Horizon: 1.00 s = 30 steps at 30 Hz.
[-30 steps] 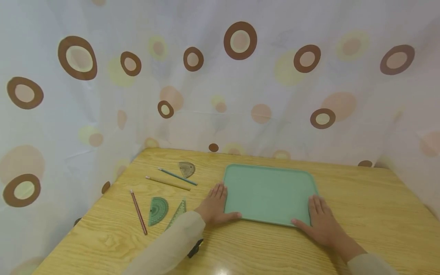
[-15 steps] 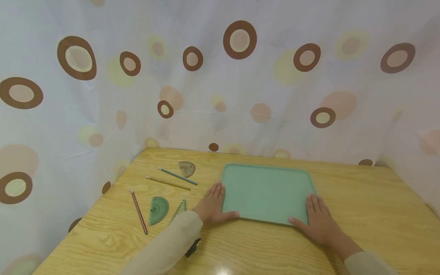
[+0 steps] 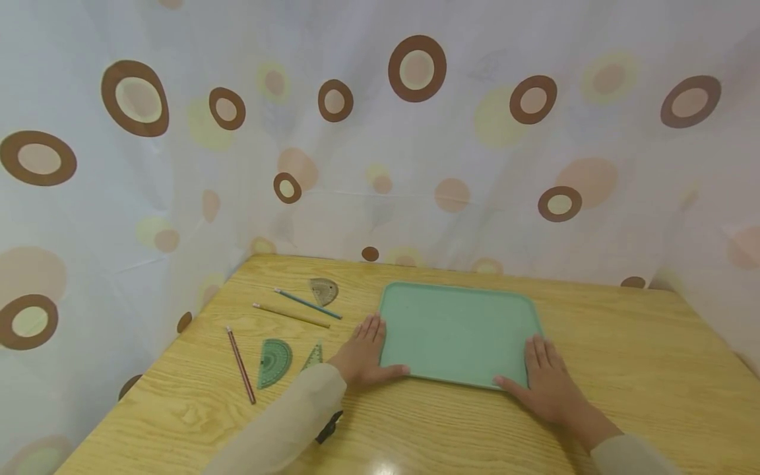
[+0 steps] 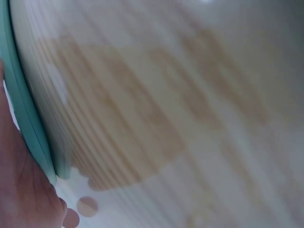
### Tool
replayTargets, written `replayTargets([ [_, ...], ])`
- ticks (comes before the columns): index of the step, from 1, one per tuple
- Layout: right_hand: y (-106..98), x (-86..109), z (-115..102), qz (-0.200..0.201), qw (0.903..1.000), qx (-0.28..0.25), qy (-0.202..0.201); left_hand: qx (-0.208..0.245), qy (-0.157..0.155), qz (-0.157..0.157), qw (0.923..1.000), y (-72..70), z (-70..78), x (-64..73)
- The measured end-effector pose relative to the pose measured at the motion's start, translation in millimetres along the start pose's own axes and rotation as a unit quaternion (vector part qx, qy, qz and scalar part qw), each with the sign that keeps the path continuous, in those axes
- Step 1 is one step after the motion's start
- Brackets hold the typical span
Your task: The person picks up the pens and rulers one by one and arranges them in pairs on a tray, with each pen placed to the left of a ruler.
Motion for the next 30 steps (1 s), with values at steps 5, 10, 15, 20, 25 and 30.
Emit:
replayTargets([
  [5,0.2,-0.7,-2.4,0.0,1.0,0.001,-0.002,-0.002,0.003,0.003,1.0,-0.6,-1.8,0.8],
  [10,1.8,-1.8,-3.3,0.004,1.0,0.004,-0.006,-0.008,0.003,0.004,1.0,-1.1,-4.4,1.8],
  [15,2.4,-3.0,-4.6,-0.002,1.0,-0.001,-0.005,-0.011,-0.001,0.001,0.9999,-4.1,-5.1,4.9],
  [20,0.7,-3.9,-6.4,-0.007,1.0,-0.003,-0.003,-0.013,-0.002,0.002,0.9999,-5.6,-5.4,6.7],
  [25,0.6,-4.2,-6.7,-0.005,1.0,0.001,-0.004,-0.007,0.0,0.002,1.0,-5.6,-6.1,7.3],
  [30,2.2,-4.1,-6.3,-0.005,1.0,-0.001,-0.003,-0.003,0.0,0.0,1.0,-4.5,-7.4,6.1],
])
Point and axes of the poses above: each hand's wrist, its own x-axis away from the middle knuckle, its own y-axis out of the palm, z = x × y, the point moved 1 cm from there along -x, towards the middle knuckle, and after that the axes turned 14 degrees about x, right-handed, at the moved point
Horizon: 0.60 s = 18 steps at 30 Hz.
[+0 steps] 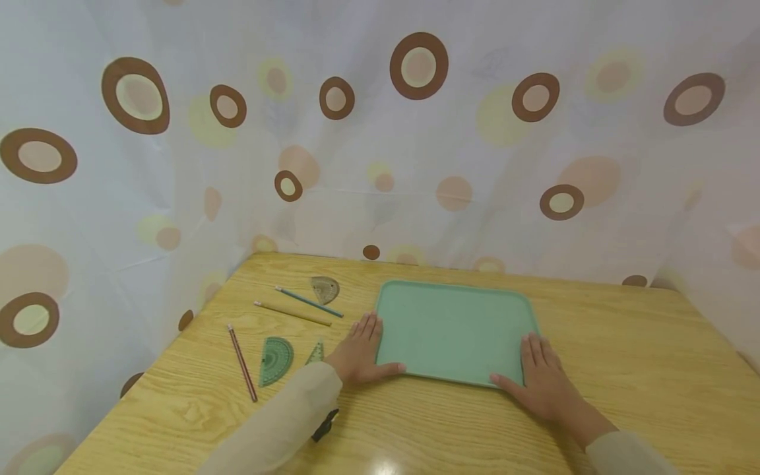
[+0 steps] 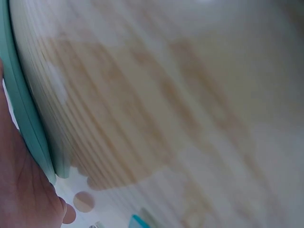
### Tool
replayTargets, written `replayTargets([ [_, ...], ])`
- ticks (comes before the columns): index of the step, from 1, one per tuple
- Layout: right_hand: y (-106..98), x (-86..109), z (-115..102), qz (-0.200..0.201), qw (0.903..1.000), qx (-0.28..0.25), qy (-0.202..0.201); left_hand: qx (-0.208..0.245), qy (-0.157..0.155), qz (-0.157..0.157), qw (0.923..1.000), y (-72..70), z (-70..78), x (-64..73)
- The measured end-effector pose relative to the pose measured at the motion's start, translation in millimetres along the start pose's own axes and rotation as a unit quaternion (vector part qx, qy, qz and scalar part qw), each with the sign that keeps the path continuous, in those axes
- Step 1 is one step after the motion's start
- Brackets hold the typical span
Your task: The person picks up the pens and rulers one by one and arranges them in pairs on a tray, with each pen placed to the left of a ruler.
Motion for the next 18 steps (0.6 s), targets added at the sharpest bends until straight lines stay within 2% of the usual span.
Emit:
replayTargets([
  [15,-1.7,3.2,6.2,0.009,0.9996,0.01,-0.025,0.006,-0.003,-0.005,1.0,0.0,0.8,-0.5],
  [18,-2.7,3.7,7.6,0.001,0.9997,-0.003,-0.024,0.007,-0.004,-0.002,1.0,0.6,-0.1,-1.4],
])
Point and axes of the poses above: each hand's wrist, its own x-axis away from the middle knuckle, its own y-axis out of the palm, z = x × y, the point moved 1 cm from there along -x, towards the middle knuckle, and after that the axes turned 14 degrees about x, right-handed, at the moved point
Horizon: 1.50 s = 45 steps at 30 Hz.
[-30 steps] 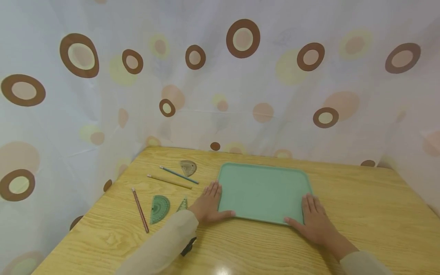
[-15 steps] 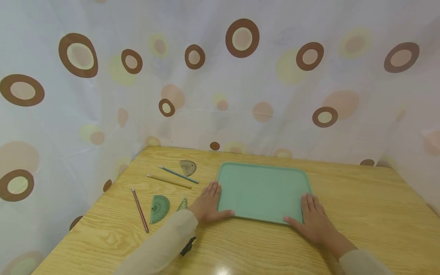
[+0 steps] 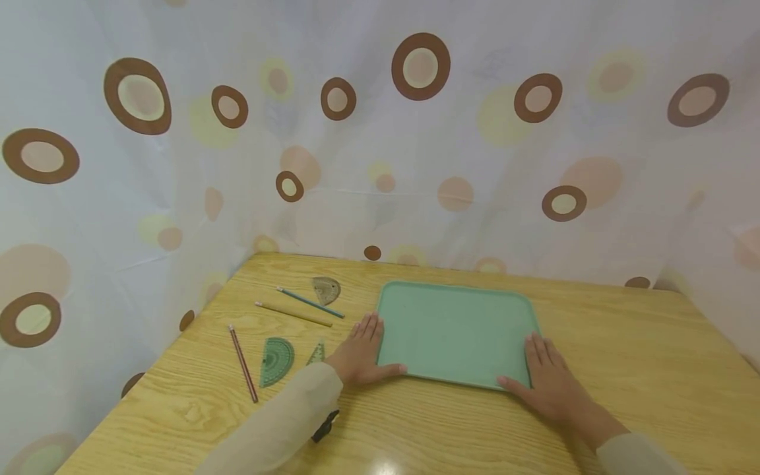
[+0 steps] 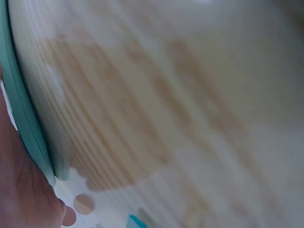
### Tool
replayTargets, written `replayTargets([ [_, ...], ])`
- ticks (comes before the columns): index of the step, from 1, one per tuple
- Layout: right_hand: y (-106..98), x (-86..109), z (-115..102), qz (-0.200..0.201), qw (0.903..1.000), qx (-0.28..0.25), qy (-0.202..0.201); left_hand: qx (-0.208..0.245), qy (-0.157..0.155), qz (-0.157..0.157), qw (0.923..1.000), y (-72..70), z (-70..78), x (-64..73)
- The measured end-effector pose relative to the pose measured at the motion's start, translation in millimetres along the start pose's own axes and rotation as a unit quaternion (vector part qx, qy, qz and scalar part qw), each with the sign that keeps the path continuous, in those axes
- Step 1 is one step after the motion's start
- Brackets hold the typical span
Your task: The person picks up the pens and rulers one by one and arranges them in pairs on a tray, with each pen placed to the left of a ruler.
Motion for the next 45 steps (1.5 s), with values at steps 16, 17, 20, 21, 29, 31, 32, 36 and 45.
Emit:
replayTargets([
  [16,0.6,-3.3,1.7,0.0,0.9998,-0.02,-0.009,-0.007,0.002,-0.004,1.0,-3.3,1.4,-2.2],
  [17,0.7,-3.3,1.8,0.0,0.9998,-0.02,-0.009,-0.009,0.002,-0.003,1.0,-3.3,1.7,-2.0],
  [20,1.4,-3.5,2.2,0.0,0.9998,-0.018,-0.008,-0.012,0.001,-0.002,0.9999,-2.9,1.4,-2.7],
  [21,1.7,-3.6,2.3,0.0,0.9998,-0.016,-0.007,-0.013,0.001,-0.001,0.9999,-2.6,1.2,-2.9],
  [29,4.3,-3.2,2.8,-0.002,0.9999,-0.011,-0.004,-0.015,-0.002,-0.001,0.9999,-1.2,0.7,-3.2],
  [31,4.4,-3.3,2.6,-0.003,0.9999,-0.014,-0.003,-0.014,-0.003,-0.002,0.9999,-1.2,0.4,-3.2],
  [32,4.3,-3.4,2.5,-0.004,0.9999,-0.015,-0.003,-0.015,-0.004,-0.002,0.9999,-1.0,0.5,-3.1],
  [36,3.8,-3.5,1.9,-0.005,0.9999,-0.016,-0.002,-0.015,-0.007,-0.002,0.9999,-0.7,0.7,-2.8],
  [45,3.4,-2.9,1.0,-0.004,0.9998,-0.018,-0.001,-0.003,-0.004,-0.002,1.0,-2.5,2.8,-0.6],
])
Point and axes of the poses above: each hand's wrist, its own x-axis away from the middle knuckle, its own y-axis out of the palm, z = x × y, the point moved 1 cm from there along -x, towards the middle knuckle, and after that the axes turned 14 degrees about x, right-handed, at the moved point
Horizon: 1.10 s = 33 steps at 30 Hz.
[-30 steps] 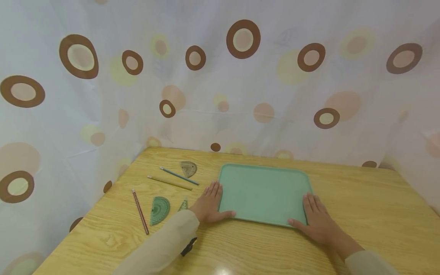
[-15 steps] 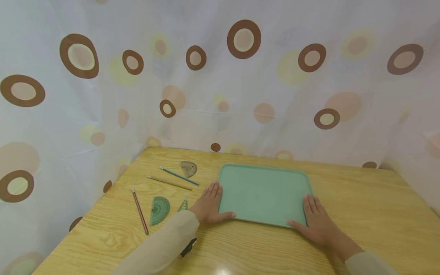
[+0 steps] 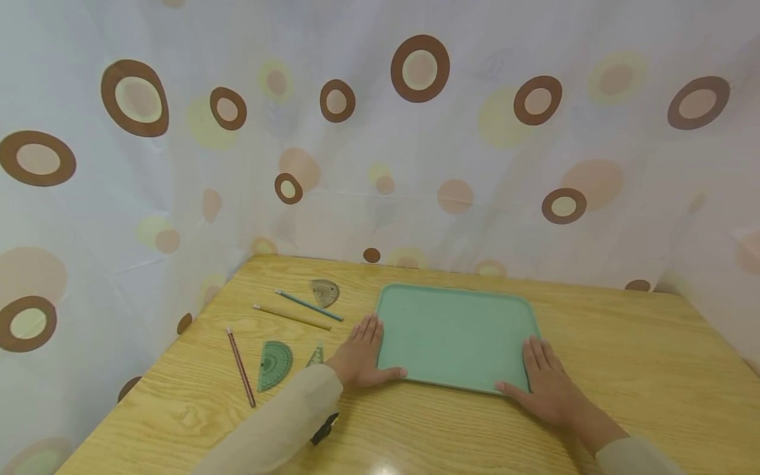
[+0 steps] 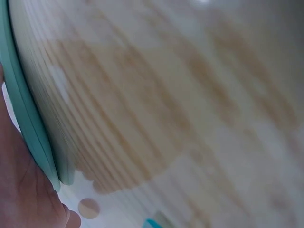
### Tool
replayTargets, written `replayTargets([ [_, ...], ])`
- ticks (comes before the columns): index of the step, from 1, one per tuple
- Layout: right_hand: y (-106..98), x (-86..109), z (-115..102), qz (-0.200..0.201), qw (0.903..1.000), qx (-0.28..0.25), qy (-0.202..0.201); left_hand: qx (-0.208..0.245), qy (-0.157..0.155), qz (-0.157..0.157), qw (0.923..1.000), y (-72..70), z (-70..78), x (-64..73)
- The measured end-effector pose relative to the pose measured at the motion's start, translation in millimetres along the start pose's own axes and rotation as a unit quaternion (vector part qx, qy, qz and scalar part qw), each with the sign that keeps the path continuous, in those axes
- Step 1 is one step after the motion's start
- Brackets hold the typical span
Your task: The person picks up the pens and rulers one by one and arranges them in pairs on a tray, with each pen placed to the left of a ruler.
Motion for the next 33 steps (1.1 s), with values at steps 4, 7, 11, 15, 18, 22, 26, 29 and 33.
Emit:
replayTargets([
  [4,-1,0.2,-1,0.0,1.0,0.001,0.003,-0.002,-0.001,0.003,1.0,-0.2,0.4,0.5],
  [7,-1,0.3,-2,-0.002,1.0,0.002,0.004,-0.007,-0.002,0.005,1.0,0.1,0.0,1.3],
  [11,-1,0.7,-3,-0.004,1.0,0.006,0.003,-0.014,-0.002,0.01,0.9999,-0.4,-0.3,4.5],
  [15,0,3.1,-4,0.003,0.9999,0.01,-0.001,-0.013,0.005,0.008,0.9999,-0.9,-0.1,9.6],
  [18,2,6.0,-6,0.009,0.9999,0.011,-0.004,-0.006,0.011,0.006,0.9999,-0.7,0.4,13.5],
  [22,4,8.1,-6,0.009,0.9999,0.009,-0.001,-0.007,0.014,0.011,0.9998,-0.8,0.8,16.4],
  [26,5,10.1,-8,0.012,0.9999,0.012,-0.001,-0.007,0.021,0.015,0.9996,0.2,-0.1,17.9],
  [29,5,12.9,-10,0.016,0.9997,0.017,-0.001,-0.003,0.026,0.015,0.9995,0.6,-0.6,19.3],
  [33,4,14.8,-12,0.017,0.9996,0.021,0.0,-0.003,0.025,0.011,0.9996,0.5,-1.3,21.0],
])
Point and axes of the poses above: each hand's wrist, its own x-axis away from the middle knuckle, its own y-axis out of the palm, z = x × y, the point moved 1 cm from there along -x, towards the middle knuckle, and after that the axes turned 14 degrees about x, right-handed, at the moved point
